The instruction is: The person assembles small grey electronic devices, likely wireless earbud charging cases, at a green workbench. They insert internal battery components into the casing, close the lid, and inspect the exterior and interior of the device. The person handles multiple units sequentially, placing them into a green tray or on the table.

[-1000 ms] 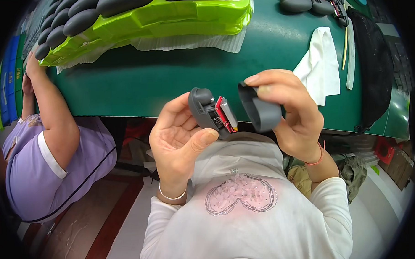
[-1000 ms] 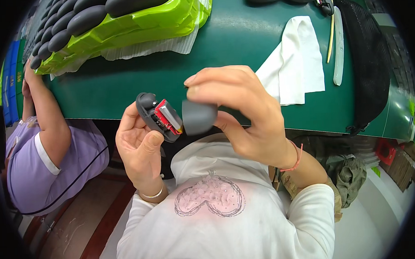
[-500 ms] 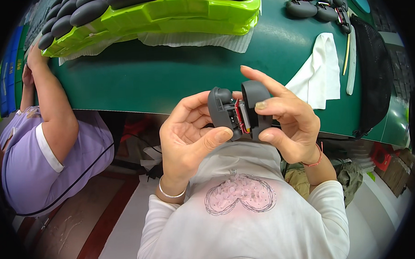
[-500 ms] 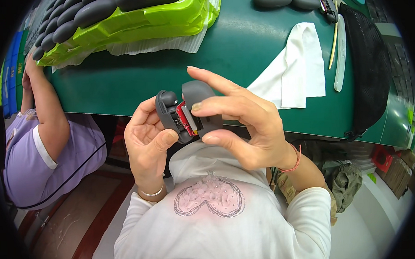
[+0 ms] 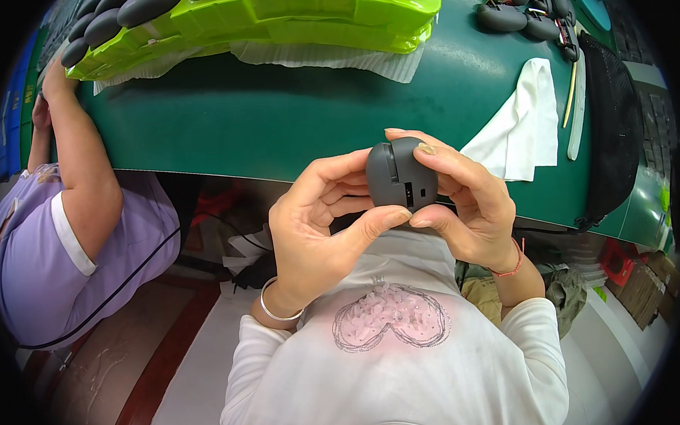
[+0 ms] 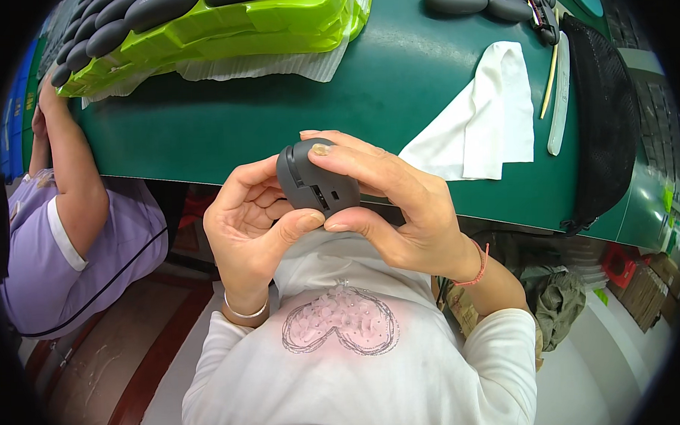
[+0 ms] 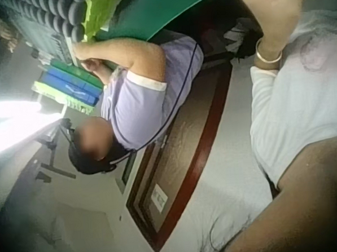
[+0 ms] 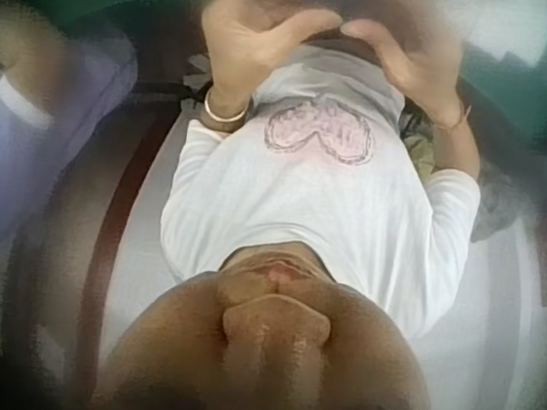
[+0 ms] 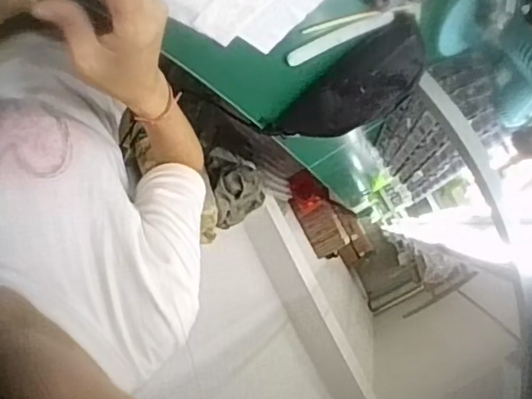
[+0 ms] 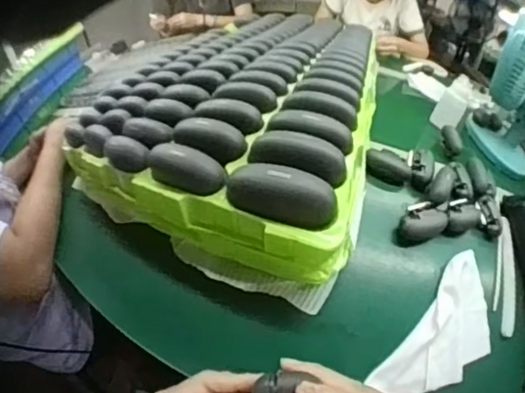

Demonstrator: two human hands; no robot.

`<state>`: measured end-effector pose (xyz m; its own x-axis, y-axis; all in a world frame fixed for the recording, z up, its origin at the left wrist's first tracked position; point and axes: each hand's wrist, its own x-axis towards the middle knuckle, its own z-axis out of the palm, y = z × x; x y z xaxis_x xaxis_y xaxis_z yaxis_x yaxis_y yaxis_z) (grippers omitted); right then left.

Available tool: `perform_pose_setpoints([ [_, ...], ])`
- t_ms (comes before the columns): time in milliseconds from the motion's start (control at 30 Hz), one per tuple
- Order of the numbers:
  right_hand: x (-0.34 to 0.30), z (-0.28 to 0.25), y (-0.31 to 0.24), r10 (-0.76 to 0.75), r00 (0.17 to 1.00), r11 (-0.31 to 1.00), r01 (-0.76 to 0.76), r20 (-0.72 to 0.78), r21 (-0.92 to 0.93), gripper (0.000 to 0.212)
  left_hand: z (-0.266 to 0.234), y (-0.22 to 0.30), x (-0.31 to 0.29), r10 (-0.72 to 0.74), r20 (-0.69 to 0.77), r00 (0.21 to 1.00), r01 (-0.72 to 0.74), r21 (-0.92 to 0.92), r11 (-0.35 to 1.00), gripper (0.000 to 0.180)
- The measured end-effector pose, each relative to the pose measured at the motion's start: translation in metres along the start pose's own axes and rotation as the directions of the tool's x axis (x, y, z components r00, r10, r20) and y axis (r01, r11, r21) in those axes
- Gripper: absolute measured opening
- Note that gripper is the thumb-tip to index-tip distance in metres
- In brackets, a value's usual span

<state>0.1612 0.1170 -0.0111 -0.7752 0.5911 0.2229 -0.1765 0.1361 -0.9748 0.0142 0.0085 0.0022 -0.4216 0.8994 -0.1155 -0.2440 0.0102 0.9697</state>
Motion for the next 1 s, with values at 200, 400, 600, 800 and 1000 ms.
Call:
perform_pose_setpoints([
  [200, 0.0, 0.001, 0.002, -0.071, 0.997, 0.994, 0.072, 0.016, -0.08, 0.053, -0.002, -0.003, -0.001, 0.021, 0.015, 1.0, -0.021, -0.017, 1.0, 0.045],
  [400, 0.001, 0.002, 0.002, -0.126, 0.991, 0.964, 0.133, 0.048, -0.231, 0.054, -0.003, -0.003, 0.0, 0.066, 0.015, 0.998, -0.067, 0.082, 0.994, 0.045],
  [600, 0.0, 0.002, -0.015, 0.157, 0.987, 0.988, -0.156, -0.048, 0.009, 0.047, -0.002, 0.003, 0.008, 0.142, 0.088, 0.986, -0.157, 0.196, 0.968, 0.049],
  [800, -0.003, 0.002, -0.011, 0.156, 0.986, 0.986, -0.159, -0.065, -0.042, 0.045, -0.002, 0.004, 0.01, 0.201, 0.123, 0.972, -0.231, 0.339, 0.912, 0.049],
  [1000, -0.003, 0.009, -0.009, 0.126, 0.98, 0.992, -0.127, -0.154, 0.0, 0.044, 0.0, -0.001, 0.014, 0.19, 0.088, 0.978, -0.207, 0.247, 0.947, 0.049],
])
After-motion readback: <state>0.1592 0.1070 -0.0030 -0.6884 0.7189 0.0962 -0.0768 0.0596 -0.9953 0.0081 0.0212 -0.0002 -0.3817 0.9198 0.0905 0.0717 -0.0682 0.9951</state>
